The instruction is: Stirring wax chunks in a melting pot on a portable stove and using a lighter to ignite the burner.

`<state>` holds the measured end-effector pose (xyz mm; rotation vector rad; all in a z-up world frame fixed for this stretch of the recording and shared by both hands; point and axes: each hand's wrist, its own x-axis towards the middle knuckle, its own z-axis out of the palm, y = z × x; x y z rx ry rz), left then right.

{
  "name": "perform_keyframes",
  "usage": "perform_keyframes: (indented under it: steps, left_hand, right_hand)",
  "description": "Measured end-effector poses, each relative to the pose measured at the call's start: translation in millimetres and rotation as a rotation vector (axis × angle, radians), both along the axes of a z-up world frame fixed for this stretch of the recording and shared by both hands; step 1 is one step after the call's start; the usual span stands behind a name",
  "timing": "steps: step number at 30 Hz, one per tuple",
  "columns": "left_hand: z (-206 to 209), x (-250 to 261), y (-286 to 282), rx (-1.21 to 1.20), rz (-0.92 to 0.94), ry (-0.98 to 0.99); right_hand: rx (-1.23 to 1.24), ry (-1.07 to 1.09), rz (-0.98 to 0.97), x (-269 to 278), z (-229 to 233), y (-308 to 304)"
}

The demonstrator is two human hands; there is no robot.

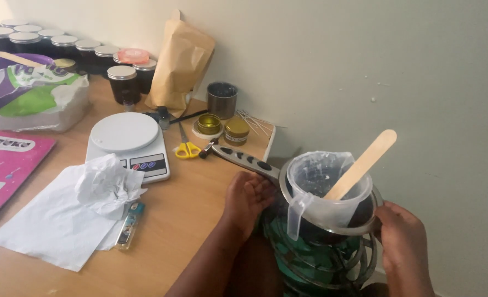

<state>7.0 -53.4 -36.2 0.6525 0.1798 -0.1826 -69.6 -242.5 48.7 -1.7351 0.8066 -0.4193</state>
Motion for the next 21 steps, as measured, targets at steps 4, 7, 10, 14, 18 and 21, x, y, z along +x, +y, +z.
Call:
perform_keyframes:
  steps: [4, 7, 10, 14, 18, 21]
  left_hand:
    - [-4.5, 0.2, -7.9, -0.095, -0.074, 0.079]
    - [-8.6, 7.0, -12.2, -0.101, -0.131, 0.054]
    - [-6.1, 6.6, -9.5, -0.038, -0.179, -0.011]
    - [3.3, 4.3, -6.9, -0.028, -0.178, 0.059]
    - [-4.9, 6.8, -8.2, -0.002, -0.161, 0.054]
    - [6.6, 2.6, -8.4, 0.030, -0.162, 0.079]
  right_hand:
    - [0.021, -0.117, 0.028, 11.2, -39.7, -33.4]
    - [0.041, -0.040, 0.011, 7.4, -38.7, -32.5]
    - [0.082, 0.064, -0.053, -3.4, -4.8, 1.2]
    - [0.079, -0.063, -0.035, 3.6, -31.8, -17.5]
    - [0.055, -0.011, -0.045, 1.3, -20.3, -8.2]
    - [0.039, 0.048, -0.059, -0.3, -14.4, -2.5]
